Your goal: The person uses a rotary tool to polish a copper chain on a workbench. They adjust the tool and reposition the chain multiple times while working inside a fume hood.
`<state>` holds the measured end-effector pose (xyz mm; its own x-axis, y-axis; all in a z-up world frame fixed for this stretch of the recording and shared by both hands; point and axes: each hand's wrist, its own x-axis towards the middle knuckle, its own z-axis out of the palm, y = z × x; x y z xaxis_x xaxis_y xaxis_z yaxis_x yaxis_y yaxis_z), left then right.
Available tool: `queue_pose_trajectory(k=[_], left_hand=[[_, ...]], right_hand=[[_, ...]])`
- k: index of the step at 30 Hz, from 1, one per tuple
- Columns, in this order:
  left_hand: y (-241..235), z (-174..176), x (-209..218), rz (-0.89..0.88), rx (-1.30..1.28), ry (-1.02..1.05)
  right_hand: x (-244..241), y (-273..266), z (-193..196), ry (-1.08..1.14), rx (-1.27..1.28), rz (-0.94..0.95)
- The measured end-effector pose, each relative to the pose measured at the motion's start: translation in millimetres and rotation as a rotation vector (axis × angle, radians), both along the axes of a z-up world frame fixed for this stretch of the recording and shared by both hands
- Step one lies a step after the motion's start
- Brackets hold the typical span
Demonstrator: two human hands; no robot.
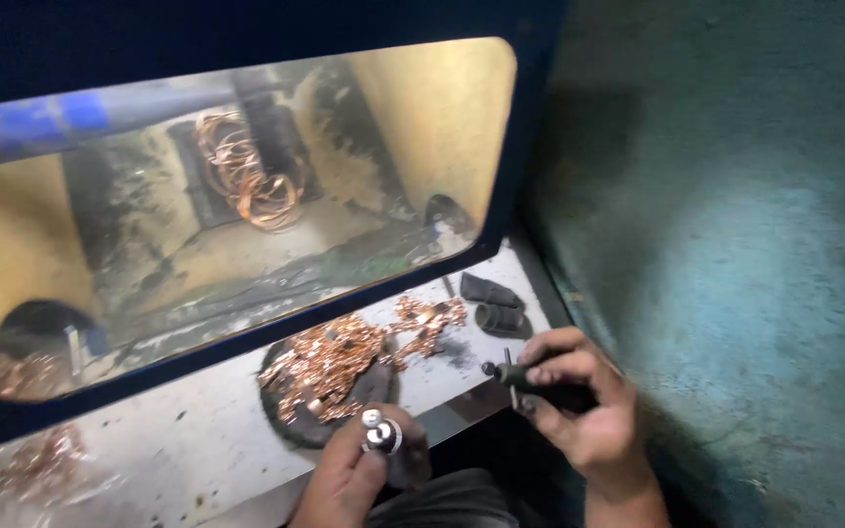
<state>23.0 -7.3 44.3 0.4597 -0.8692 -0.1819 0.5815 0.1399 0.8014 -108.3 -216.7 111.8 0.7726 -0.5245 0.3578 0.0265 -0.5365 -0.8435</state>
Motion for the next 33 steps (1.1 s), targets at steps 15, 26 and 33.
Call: queue_pose_trajectory(k=[15, 26, 33], left_hand=[[3, -3, 8, 0.028, -0.397, 0.097], [4, -24, -1, 0.279, -0.336, 0.128], [-3, -9, -6, 0.466, -0.530, 0.205]], right_hand=[[35, 30, 30, 0.080, -0.233, 0.193], [17, 20, -8, -0.026, 0.029, 0.108], [21, 22, -14, -0.032, -0.092, 0.149]])
